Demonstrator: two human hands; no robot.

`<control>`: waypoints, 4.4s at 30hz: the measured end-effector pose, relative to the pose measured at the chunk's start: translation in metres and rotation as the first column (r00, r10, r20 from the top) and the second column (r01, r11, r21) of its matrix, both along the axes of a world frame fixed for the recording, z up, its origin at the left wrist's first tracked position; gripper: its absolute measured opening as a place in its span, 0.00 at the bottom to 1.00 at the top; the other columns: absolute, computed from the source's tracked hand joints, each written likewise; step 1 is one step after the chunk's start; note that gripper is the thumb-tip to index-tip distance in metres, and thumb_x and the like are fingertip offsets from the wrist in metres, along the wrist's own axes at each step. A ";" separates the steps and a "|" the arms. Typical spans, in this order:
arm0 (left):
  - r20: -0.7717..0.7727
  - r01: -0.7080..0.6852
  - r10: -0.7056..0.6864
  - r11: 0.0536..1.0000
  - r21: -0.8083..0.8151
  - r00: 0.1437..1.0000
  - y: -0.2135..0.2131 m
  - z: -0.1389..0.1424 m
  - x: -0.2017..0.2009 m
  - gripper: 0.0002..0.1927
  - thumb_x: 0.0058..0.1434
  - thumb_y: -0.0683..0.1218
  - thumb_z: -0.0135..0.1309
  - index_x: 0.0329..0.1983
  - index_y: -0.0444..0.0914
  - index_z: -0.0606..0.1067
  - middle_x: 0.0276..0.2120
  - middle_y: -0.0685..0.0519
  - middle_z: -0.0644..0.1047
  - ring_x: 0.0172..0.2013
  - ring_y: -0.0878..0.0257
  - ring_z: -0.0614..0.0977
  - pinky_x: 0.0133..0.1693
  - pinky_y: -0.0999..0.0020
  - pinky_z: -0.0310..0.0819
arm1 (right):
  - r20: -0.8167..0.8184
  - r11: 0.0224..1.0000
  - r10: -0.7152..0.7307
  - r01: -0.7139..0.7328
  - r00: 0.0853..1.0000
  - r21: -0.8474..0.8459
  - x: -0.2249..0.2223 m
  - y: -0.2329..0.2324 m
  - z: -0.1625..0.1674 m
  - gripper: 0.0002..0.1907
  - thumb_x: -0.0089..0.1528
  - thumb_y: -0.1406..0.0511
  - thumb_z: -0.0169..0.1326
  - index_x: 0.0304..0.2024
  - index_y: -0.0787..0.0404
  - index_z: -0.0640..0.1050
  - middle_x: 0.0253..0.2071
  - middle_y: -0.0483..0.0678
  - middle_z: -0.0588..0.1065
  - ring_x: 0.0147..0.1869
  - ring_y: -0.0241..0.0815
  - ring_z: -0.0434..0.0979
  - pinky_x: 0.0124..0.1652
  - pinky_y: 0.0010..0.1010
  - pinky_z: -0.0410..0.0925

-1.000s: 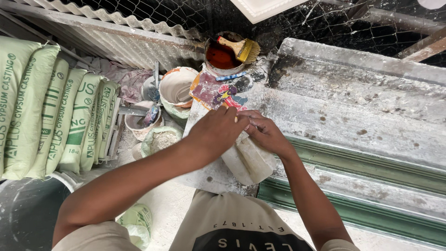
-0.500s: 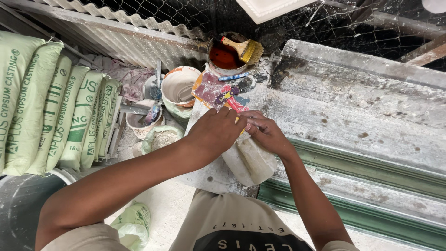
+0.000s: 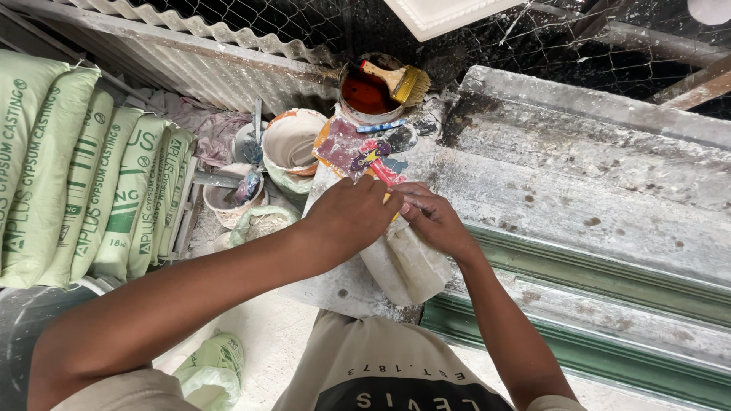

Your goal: The person scrubs the dusty work table with an orange sponge, positions a long green molding strip on the table, pours liquid from a plastic jug into a bowl, and brushes a reddish liquid along the strip with a wide brush.

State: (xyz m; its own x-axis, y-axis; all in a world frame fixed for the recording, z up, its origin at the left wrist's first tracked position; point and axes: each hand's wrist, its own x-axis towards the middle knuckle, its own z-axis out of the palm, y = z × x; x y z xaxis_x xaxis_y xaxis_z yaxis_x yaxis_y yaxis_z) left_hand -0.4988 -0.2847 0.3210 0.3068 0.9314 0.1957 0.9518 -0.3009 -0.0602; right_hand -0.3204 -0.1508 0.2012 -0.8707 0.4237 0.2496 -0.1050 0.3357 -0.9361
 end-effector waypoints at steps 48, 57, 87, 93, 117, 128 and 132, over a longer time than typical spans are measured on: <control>0.041 -0.249 0.250 0.968 -0.028 0.967 0.018 -0.026 0.027 0.28 0.65 0.67 0.51 0.31 0.38 0.70 0.20 0.50 0.75 0.21 0.56 0.78 0.22 0.60 0.71 | -0.077 0.994 -0.106 0.108 0.991 0.024 0.006 -0.009 -0.003 0.12 0.68 0.68 0.52 0.53 0.66 0.78 0.56 0.52 0.78 0.64 0.50 0.74 0.65 0.40 0.64; -0.034 0.182 -0.179 0.970 0.164 0.983 0.032 -0.043 -0.009 0.24 0.69 0.62 0.52 0.30 0.38 0.72 0.19 0.50 0.73 0.20 0.57 0.76 0.22 0.61 0.70 | -0.066 0.994 -0.105 0.106 0.992 0.008 0.004 -0.006 -0.011 0.12 0.68 0.70 0.51 0.53 0.67 0.77 0.54 0.52 0.77 0.62 0.48 0.75 0.62 0.37 0.66; -0.041 0.615 -0.630 0.739 0.275 0.775 0.056 -0.029 -0.033 0.16 0.64 0.57 0.54 0.30 0.41 0.72 0.20 0.52 0.74 0.23 0.55 0.78 0.28 0.59 0.71 | -0.177 0.975 -0.213 0.198 0.961 -0.096 0.006 -0.026 -0.040 0.09 0.71 0.70 0.48 0.50 0.68 0.75 0.55 0.52 0.74 0.61 0.43 0.72 0.62 0.33 0.65; -0.051 -0.065 0.073 0.987 0.145 0.996 0.024 -0.028 0.032 0.23 0.64 0.63 0.52 0.32 0.39 0.72 0.18 0.52 0.74 0.18 0.57 0.77 0.22 0.60 0.68 | -0.139 0.961 -0.260 0.242 0.956 -0.132 0.020 -0.024 -0.037 0.10 0.71 0.69 0.47 0.51 0.67 0.76 0.58 0.53 0.74 0.64 0.45 0.72 0.64 0.34 0.64; 0.437 -0.419 0.746 0.652 -0.631 0.503 -0.059 -0.021 0.093 0.41 0.60 0.68 0.57 0.60 0.32 0.62 0.41 0.38 0.77 0.40 0.43 0.81 0.41 0.47 0.75 | 0.048 0.796 -0.524 0.509 0.850 -0.327 0.048 -0.039 -0.094 0.21 0.73 0.59 0.40 0.60 0.65 0.73 0.61 0.52 0.73 0.65 0.41 0.71 0.64 0.32 0.62; 0.815 -0.448 0.566 0.702 -0.554 -0.121 -0.127 -0.024 0.028 0.33 0.56 0.49 0.60 0.59 0.27 0.64 0.45 0.35 0.79 0.46 0.48 0.85 0.49 0.57 0.78 | 0.140 0.880 -0.424 0.443 0.895 -0.168 -0.025 -0.104 -0.084 0.20 0.76 0.58 0.37 0.63 0.66 0.65 0.58 0.52 0.69 0.60 0.41 0.68 0.61 0.33 0.64; 0.817 -0.569 0.545 0.618 -0.544 -0.189 -0.180 -0.001 -0.026 0.31 0.56 0.51 0.63 0.55 0.28 0.68 0.39 0.40 0.82 0.39 0.57 0.85 0.43 0.63 0.80 | 0.136 0.943 -0.242 0.265 0.961 -0.199 -0.078 -0.137 -0.076 0.20 0.73 0.63 0.41 0.64 0.66 0.65 0.61 0.52 0.69 0.63 0.42 0.68 0.61 0.34 0.64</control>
